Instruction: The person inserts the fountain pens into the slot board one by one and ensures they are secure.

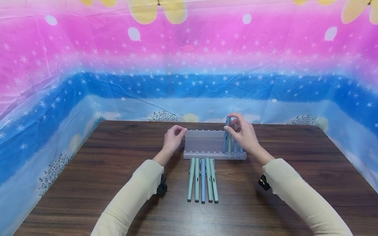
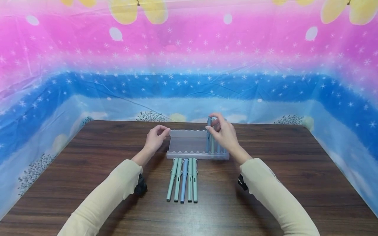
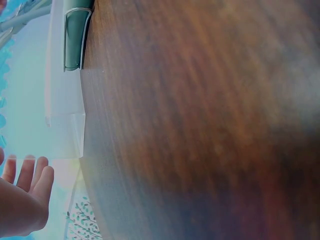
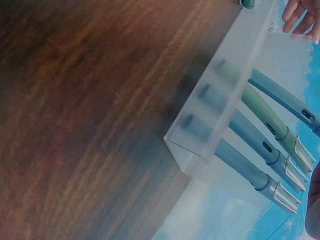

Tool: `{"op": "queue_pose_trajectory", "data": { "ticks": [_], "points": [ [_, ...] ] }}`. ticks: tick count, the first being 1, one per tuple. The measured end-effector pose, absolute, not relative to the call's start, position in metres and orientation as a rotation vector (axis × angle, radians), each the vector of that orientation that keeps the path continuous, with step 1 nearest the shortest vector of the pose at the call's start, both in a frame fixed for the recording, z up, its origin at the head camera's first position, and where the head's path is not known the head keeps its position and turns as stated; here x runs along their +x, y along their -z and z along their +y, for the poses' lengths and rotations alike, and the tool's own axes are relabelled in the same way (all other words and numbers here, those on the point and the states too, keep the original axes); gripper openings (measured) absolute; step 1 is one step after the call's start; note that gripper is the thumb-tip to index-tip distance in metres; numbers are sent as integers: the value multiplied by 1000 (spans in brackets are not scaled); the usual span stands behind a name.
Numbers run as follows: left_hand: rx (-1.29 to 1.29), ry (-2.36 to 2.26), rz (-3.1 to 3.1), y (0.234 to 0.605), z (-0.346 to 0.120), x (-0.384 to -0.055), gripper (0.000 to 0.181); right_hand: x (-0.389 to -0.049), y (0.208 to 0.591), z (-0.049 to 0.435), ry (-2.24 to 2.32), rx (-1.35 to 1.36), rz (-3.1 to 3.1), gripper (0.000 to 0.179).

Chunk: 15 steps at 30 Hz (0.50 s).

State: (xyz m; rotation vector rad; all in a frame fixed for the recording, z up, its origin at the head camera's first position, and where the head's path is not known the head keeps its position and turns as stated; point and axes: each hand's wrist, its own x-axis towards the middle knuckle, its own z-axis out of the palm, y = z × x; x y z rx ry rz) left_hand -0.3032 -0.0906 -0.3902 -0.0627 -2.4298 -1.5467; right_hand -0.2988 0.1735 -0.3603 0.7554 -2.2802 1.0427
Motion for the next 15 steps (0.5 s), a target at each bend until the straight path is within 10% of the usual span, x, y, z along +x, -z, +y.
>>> {"op": "queue_pose_trajectory", "data": {
  "ticks": [15],
  "points": [
    [-59, 1542, -2441, 390, -91, -303, 21, -298, 365, 172, -1041, 804, -2346, 37]
  ]
}}
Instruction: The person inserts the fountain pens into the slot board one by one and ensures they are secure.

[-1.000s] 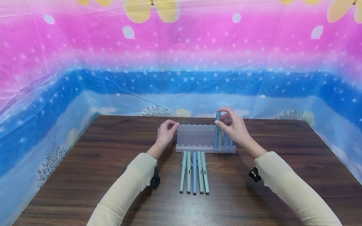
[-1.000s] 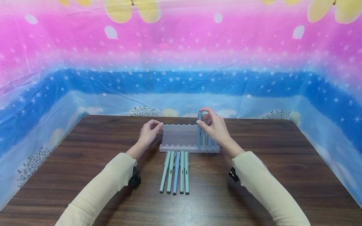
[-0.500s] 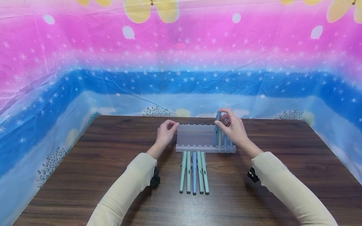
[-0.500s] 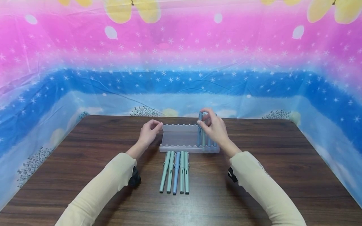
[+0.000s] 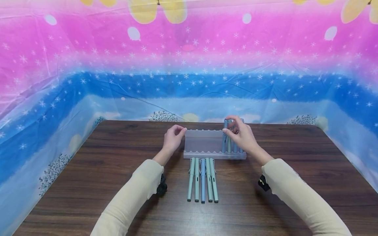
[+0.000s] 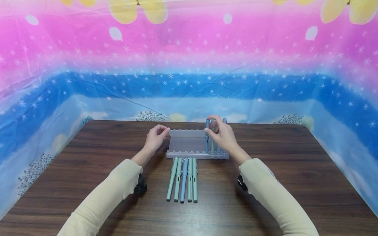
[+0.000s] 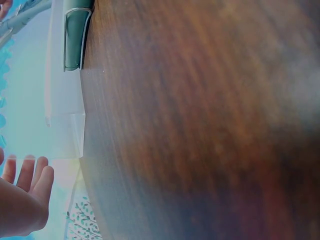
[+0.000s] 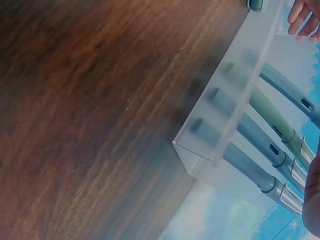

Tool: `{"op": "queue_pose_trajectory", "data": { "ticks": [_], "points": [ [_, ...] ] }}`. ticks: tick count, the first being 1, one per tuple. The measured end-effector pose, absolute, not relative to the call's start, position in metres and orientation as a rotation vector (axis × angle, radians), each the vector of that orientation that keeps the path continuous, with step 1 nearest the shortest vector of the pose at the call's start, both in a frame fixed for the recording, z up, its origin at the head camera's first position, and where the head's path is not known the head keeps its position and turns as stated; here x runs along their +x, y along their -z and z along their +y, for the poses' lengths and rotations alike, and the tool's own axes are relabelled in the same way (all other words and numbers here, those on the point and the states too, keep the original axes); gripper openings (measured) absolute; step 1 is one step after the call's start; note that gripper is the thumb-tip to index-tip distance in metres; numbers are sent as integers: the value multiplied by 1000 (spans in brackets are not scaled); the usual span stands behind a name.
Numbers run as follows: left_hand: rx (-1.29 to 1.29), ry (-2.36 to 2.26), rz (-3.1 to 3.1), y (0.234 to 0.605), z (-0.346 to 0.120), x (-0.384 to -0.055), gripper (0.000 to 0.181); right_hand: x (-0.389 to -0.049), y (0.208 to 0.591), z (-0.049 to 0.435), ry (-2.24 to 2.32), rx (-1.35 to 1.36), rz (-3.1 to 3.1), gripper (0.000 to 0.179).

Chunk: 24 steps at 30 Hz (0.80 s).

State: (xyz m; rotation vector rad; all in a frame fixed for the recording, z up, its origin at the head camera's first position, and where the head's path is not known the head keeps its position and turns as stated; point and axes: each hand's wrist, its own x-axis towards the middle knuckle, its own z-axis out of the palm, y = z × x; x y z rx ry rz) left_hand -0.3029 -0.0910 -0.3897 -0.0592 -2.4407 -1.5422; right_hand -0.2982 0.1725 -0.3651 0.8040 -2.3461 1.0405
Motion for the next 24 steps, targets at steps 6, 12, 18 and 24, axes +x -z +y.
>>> {"op": "queue_pose_trajectory", "data": {
  "ticks": [6, 12, 18, 24],
  "points": [
    [-59, 1545, -2429, 390, -91, -303, 20, -300, 365, 173, -1087, 805, -2411, 36],
    [-52, 1545, -2429, 389, -90, -302, 19, -301, 363, 173, -1108, 797, -2454, 36],
    [-50, 1550, -2432, 389, -90, -302, 20, -302, 362, 173, -1093, 798, -2470, 37],
    [-52, 1554, -2431, 389, -90, -302, 20, -301, 362, 173, -933, 829, -2488, 42]
  ]
}}
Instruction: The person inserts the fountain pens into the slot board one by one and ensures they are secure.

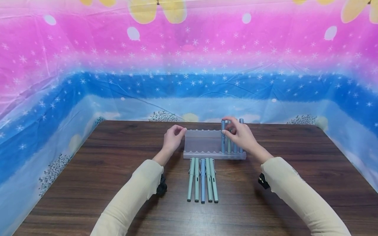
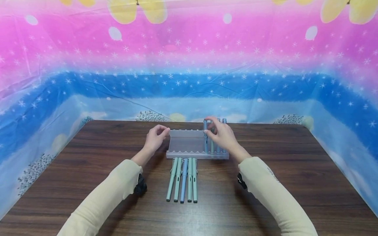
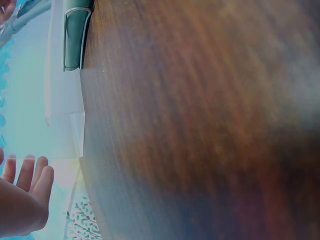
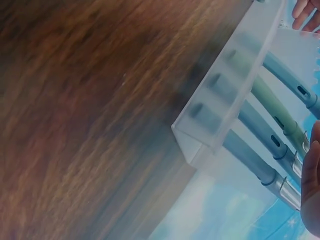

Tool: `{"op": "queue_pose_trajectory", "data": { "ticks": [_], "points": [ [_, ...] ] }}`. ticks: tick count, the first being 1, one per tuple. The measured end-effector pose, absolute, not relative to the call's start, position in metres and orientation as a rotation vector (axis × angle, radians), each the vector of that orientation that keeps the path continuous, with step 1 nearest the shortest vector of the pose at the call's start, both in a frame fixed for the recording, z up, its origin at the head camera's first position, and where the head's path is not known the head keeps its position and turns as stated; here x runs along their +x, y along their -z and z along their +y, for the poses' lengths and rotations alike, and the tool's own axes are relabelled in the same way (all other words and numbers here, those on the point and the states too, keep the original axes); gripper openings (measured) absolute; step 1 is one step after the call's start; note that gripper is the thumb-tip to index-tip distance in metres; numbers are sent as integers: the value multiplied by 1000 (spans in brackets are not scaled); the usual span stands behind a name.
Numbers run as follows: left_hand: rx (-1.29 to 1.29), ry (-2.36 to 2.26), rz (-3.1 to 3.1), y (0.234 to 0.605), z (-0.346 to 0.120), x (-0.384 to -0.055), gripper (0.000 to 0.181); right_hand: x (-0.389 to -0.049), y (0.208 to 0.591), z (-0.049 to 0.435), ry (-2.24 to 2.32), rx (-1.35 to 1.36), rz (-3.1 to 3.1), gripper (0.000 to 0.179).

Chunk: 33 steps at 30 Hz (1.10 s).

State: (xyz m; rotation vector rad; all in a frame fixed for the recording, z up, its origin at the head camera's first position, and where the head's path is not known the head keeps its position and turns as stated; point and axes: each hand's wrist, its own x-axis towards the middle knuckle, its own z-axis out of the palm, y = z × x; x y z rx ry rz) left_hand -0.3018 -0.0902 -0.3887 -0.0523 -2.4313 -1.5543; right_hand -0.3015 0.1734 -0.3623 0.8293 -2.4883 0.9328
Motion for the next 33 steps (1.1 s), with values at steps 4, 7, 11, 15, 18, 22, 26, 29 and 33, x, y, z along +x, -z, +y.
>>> {"op": "queue_pose_trajectory", "data": {
  "ticks": [4, 7, 11, 15, 18, 22, 26, 29, 33],
  "points": [
    [-56, 1557, -2429, 389, -91, -302, 20, -301, 363, 175, -879, 838, -2486, 45],
    [-54, 1553, -2429, 389, -91, -302, 20, -302, 364, 176, -866, 855, -2484, 47],
    [-51, 1554, -2437, 390, -90, -302, 21, -304, 365, 178, -867, 878, -2508, 50],
    [-54, 1552, -2441, 390, -90, -302, 21, -304, 364, 178, -882, 875, -2555, 55],
    [-54, 1550, -2442, 390, -90, -302, 21, -304, 362, 178, -897, 864, -2579, 56],
    [-52, 1552, -2443, 389, -90, -302, 21, -304, 360, 178, -903, 843, -2597, 56],
    [-52, 1551, -2447, 388, -90, -302, 21, -305, 360, 177, -889, 817, -2613, 57],
    [-51, 1552, -2450, 389, -90, -303, 22, -306, 360, 177, -877, 798, -2628, 57],
    [-44, 1550, -2451, 389, -90, -303, 22, -307, 361, 176, -872, 775, -2644, 57]
  ]
}}
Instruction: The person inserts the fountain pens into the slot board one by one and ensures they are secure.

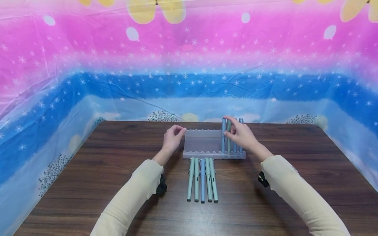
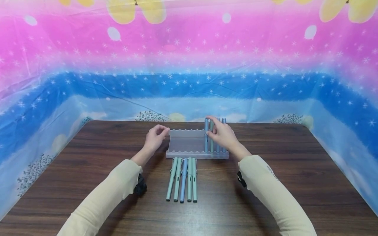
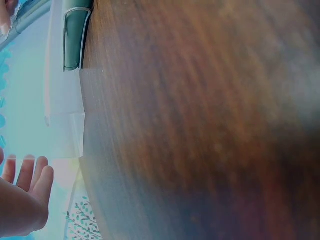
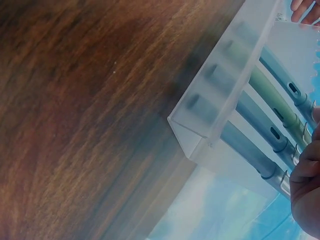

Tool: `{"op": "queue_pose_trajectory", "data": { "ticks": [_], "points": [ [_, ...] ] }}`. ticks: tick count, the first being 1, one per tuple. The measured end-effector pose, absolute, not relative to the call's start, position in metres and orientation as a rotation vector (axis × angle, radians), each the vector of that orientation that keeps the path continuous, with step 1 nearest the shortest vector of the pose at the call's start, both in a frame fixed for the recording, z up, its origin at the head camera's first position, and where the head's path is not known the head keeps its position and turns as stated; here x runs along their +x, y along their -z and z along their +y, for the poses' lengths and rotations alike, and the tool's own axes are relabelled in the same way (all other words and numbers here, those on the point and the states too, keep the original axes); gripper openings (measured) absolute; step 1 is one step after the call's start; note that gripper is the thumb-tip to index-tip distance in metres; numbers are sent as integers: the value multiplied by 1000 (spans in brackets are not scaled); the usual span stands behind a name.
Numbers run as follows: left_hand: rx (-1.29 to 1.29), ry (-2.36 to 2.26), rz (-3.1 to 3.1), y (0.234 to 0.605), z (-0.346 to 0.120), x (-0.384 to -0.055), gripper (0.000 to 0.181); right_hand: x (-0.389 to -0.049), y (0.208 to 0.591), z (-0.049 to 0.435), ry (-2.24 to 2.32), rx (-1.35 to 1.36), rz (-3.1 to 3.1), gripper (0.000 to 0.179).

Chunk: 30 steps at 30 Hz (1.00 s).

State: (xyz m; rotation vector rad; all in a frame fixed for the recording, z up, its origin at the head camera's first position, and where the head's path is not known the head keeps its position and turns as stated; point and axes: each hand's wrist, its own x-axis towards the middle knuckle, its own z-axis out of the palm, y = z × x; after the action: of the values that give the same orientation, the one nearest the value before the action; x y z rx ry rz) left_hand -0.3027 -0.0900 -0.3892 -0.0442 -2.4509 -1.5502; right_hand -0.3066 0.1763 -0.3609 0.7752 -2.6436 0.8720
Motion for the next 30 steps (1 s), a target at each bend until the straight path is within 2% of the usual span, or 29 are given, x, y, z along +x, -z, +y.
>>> {"op": "queue_pose_trajectory", "data": {
  "ticks": [30],
  "points": [
    [-63, 1537, -2436, 389, -90, -301, 21, -308, 359, 175, -847, 725, -2715, 58]
  ]
}}
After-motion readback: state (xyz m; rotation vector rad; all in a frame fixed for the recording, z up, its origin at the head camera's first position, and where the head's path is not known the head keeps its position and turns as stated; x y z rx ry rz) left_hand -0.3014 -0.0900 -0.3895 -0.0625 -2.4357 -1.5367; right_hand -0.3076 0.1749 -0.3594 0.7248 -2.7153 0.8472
